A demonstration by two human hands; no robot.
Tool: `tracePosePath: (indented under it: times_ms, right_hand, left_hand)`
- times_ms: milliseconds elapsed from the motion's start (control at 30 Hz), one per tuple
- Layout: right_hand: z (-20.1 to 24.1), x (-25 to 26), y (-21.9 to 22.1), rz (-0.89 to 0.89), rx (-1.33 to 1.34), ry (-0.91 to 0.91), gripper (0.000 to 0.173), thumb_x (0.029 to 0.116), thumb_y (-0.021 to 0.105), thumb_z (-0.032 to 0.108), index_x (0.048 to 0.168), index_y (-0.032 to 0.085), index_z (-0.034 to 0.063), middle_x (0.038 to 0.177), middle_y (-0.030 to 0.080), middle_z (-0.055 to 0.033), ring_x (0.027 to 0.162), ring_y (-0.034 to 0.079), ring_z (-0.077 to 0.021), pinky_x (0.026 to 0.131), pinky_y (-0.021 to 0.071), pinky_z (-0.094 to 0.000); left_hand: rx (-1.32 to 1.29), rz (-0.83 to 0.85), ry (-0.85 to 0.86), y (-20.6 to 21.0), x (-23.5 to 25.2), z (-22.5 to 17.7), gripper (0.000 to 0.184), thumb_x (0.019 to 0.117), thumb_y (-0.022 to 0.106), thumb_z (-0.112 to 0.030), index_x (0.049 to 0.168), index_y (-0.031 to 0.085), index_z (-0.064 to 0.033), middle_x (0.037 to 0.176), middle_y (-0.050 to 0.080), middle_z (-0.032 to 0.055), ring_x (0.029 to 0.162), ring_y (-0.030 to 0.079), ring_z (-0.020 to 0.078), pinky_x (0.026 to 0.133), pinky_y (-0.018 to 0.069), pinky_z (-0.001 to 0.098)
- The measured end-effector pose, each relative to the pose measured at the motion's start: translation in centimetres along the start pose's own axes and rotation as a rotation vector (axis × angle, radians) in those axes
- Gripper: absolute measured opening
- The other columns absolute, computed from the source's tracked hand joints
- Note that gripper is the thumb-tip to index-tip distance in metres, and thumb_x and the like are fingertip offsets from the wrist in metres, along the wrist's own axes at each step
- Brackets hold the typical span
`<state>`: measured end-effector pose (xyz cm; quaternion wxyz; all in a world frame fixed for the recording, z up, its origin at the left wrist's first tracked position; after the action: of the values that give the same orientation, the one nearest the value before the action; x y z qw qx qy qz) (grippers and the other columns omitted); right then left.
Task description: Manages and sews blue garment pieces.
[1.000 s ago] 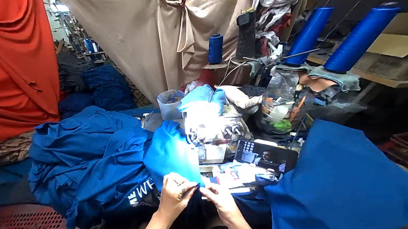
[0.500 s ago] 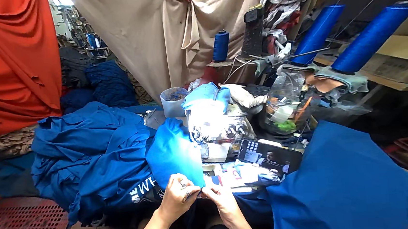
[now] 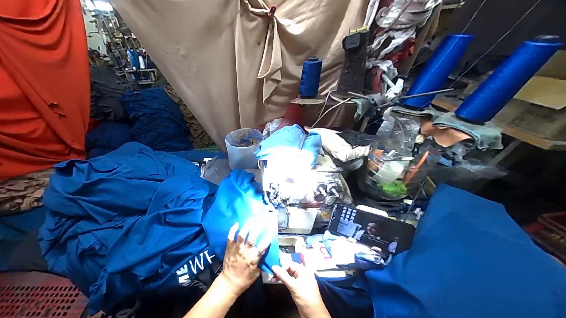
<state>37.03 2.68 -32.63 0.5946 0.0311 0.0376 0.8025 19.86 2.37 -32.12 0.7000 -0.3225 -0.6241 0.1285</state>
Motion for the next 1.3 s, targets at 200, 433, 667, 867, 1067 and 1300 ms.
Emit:
tracePosePath:
  times_ms: [200,433,667,867,1067,1300]
  right_hand:
    - [-1.2,0.0,0.3,-0.056,-0.097,-0.036,0.011,0.0910,0.067,0.003,0.080,0.066,-0.0006,0.070,0.069,-0.0038,0.066,0.069,-0.0089,0.068,0.0590,-0.0250]
    - [1.3,5.0,0.2,-0.098,-0.202,-0.051,0.017,0.0986,0.063,0.009,0.087,0.069,-0.0022,0.075,0.070,-0.0047,0.071,0.067,-0.0106,0.073,0.0558,-0.0298]
    - [3.7,10.4,1.1,-0.108,-0.154,0.009,0.024,0.1009,0.061,0.011,0.110,0.062,-0.0102,0.069,0.064,-0.0062,0.057,0.060,-0.0104,0.056,0.0528,-0.0264]
    - [3.6,10.4,1.2,-0.118,-0.202,0.052,0.022,0.1026,0.057,0.009,0.106,0.063,-0.0115,0.068,0.062,-0.0070,0.055,0.057,-0.0100,0.055,0.0506,-0.0261]
    - [3.4,10.5,1.0,-0.097,-0.185,0.070,0.029,0.1042,0.056,0.013,0.116,0.060,-0.0128,0.075,0.064,-0.0103,0.060,0.060,-0.0126,0.058,0.0529,-0.0288]
    - [3.3,9.6,0.9,-0.198,-0.446,-0.201,0.025,0.0927,0.070,0.008,0.107,0.069,-0.0124,0.102,0.069,-0.0243,0.092,0.067,-0.0295,0.088,0.0553,-0.0434]
  left_hand:
    - [0.037,0.616,-0.155,-1.0,3.9,-0.7,0.076,0.0869,0.058,0.001,0.156,0.046,-0.0291,0.159,0.047,0.0094,0.153,0.033,0.0341,0.119,0.0059,0.0727]
    - [0.009,0.510,-0.134,-0.7,5.1,0.5,0.065,0.0889,0.056,0.002,0.148,0.057,-0.0244,0.157,0.050,0.0045,0.153,0.033,0.0328,0.119,0.0121,0.0726]
    - [-0.035,0.395,-0.117,-0.6,6.7,1.2,0.048,0.0925,0.053,0.007,0.128,0.072,-0.0194,0.142,0.065,0.0019,0.140,0.052,0.0286,0.113,0.0355,0.0607]
    - [-0.104,0.535,-0.173,0.0,7.7,1.9,0.043,0.0954,0.049,0.006,0.126,0.072,-0.0123,0.134,0.068,0.0093,0.129,0.058,0.0345,0.108,0.0397,0.0565]
    - [-0.069,0.809,-0.380,1.1,10.7,2.2,0.039,0.1032,0.048,-0.004,0.141,0.059,-0.0033,0.148,0.054,0.0209,0.146,0.038,0.0446,0.114,0.0332,0.0657]
    - [-0.073,0.811,-0.430,0.7,10.5,1.8,0.034,0.1007,0.049,0.001,0.132,0.062,0.0048,0.142,0.056,0.0269,0.136,0.050,0.0462,0.109,0.0423,0.0584]
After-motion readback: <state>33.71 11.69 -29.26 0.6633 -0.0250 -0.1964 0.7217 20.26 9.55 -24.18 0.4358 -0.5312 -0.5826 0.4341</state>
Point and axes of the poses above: each hand's wrist, its own x-axis towards the middle knuckle, its own y-axis out of the palm, z = x × y, the point moved 1 cm from there along x, towards the middle knuckle
